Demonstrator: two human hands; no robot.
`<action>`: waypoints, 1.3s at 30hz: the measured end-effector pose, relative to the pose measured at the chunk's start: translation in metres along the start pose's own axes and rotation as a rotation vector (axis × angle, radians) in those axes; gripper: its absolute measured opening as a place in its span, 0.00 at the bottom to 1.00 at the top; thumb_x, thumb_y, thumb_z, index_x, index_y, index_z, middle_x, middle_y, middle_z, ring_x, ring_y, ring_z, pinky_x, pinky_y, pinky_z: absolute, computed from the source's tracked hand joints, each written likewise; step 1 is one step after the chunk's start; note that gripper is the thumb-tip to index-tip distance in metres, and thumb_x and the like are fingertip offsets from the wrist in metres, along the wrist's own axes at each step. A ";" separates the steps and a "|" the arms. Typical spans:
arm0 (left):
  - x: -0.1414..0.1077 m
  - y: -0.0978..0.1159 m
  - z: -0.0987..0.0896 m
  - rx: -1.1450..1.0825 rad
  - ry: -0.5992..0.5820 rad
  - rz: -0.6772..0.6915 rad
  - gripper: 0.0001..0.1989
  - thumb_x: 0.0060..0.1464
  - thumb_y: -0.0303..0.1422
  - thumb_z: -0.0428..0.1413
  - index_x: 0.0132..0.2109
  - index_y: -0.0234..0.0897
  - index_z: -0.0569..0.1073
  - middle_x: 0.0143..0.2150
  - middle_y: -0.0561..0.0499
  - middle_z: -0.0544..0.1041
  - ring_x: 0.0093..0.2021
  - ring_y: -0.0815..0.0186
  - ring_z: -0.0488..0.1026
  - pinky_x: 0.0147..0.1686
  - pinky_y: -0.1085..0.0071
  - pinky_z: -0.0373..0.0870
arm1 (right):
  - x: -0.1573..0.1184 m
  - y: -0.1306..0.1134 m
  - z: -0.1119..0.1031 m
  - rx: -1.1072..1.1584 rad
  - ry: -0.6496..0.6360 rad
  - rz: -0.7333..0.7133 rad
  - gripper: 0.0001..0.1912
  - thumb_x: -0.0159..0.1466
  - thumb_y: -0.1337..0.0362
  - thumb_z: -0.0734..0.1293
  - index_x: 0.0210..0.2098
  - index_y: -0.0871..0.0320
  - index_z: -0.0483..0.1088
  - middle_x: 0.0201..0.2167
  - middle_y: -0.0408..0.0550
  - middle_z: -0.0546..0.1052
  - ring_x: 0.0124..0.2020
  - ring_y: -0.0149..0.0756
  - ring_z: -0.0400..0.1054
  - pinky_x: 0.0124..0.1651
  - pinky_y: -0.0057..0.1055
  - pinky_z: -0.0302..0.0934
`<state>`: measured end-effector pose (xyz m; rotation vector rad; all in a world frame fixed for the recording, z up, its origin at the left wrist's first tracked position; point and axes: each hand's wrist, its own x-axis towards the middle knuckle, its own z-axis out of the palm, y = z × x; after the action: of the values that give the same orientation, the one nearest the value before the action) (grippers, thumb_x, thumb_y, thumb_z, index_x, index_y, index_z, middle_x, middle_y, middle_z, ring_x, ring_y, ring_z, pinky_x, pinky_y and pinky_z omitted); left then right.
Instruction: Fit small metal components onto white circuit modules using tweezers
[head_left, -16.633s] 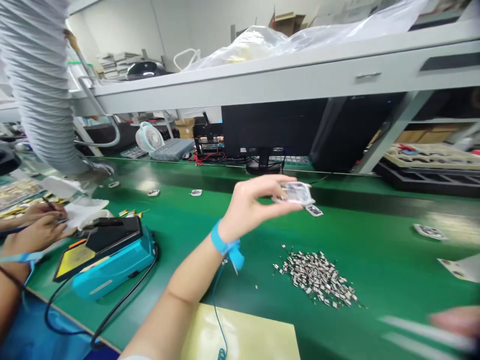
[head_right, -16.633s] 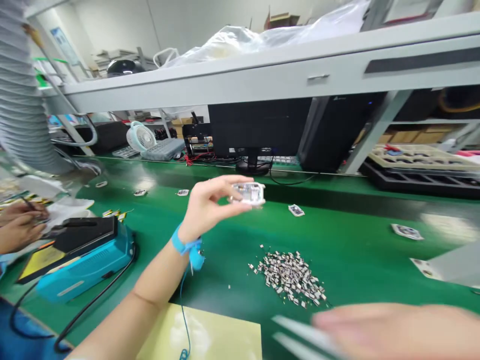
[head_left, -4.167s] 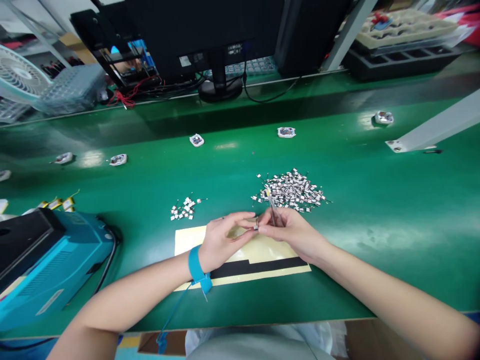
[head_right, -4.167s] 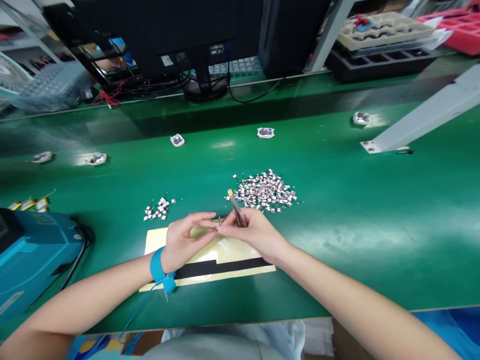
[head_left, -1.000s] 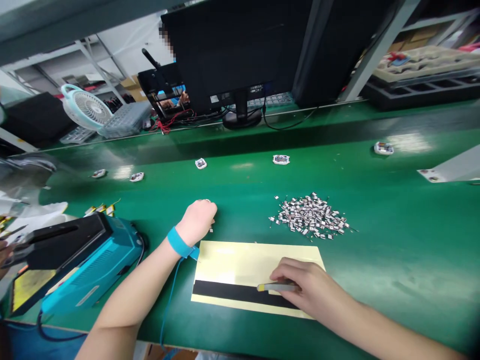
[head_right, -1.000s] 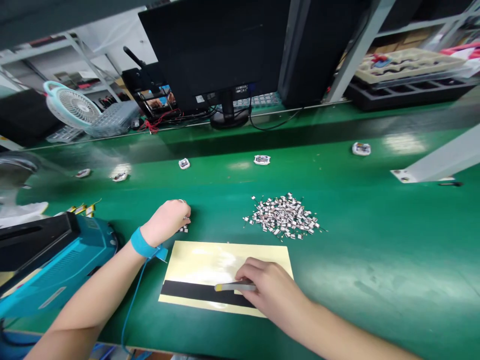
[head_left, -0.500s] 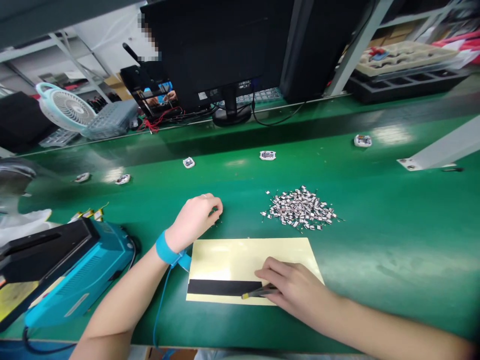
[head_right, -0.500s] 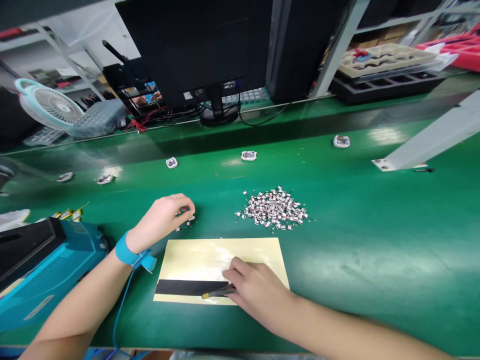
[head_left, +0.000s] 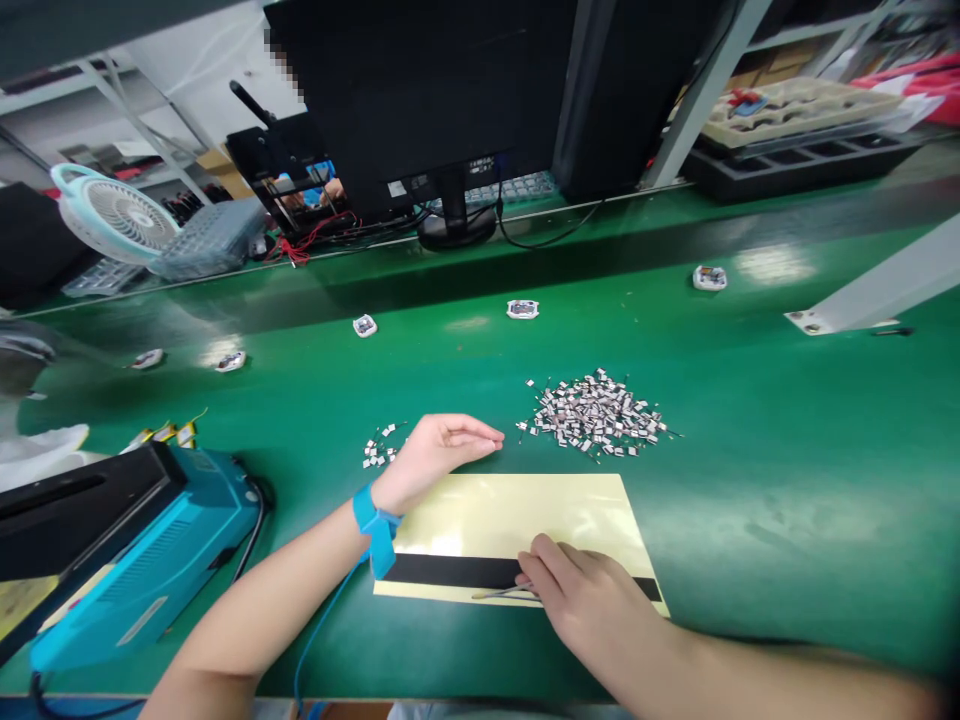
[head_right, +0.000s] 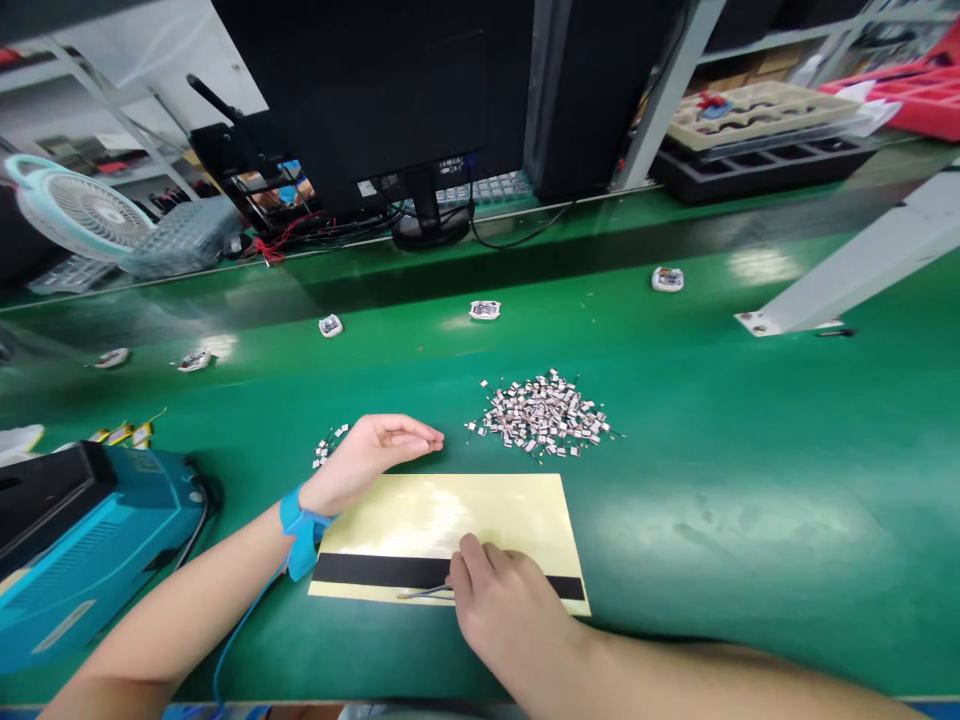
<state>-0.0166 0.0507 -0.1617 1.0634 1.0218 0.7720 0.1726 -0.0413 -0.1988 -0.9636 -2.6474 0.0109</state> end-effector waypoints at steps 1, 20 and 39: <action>0.001 -0.007 0.003 -0.062 -0.003 -0.021 0.12 0.45 0.31 0.62 0.36 0.26 0.72 0.38 0.42 0.74 0.38 0.67 0.72 0.39 0.79 0.69 | 0.001 0.000 -0.001 0.005 -0.005 0.005 0.06 0.50 0.79 0.64 0.26 0.64 0.66 0.24 0.48 0.62 0.20 0.38 0.58 0.17 0.31 0.50; 0.008 -0.024 0.007 -0.359 0.053 0.004 0.15 0.43 0.33 0.64 0.36 0.28 0.72 0.37 0.43 0.74 0.34 0.71 0.72 0.36 0.83 0.69 | 0.032 0.057 -0.024 1.174 -0.071 0.551 0.09 0.58 0.62 0.61 0.27 0.62 0.63 0.17 0.38 0.57 0.18 0.27 0.49 0.20 0.21 0.42; -0.013 -0.027 0.021 0.684 0.088 0.783 0.13 0.56 0.27 0.52 0.48 0.42 0.70 0.43 0.54 0.73 0.43 0.70 0.71 0.45 0.76 0.70 | 0.048 0.051 -0.017 1.729 0.076 0.559 0.17 0.58 0.56 0.68 0.25 0.64 0.62 0.19 0.39 0.59 0.20 0.25 0.47 0.23 0.23 0.41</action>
<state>-0.0008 0.0234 -0.1806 2.1022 0.9561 1.1271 0.1752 0.0263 -0.1748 -0.7938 -1.2231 1.8521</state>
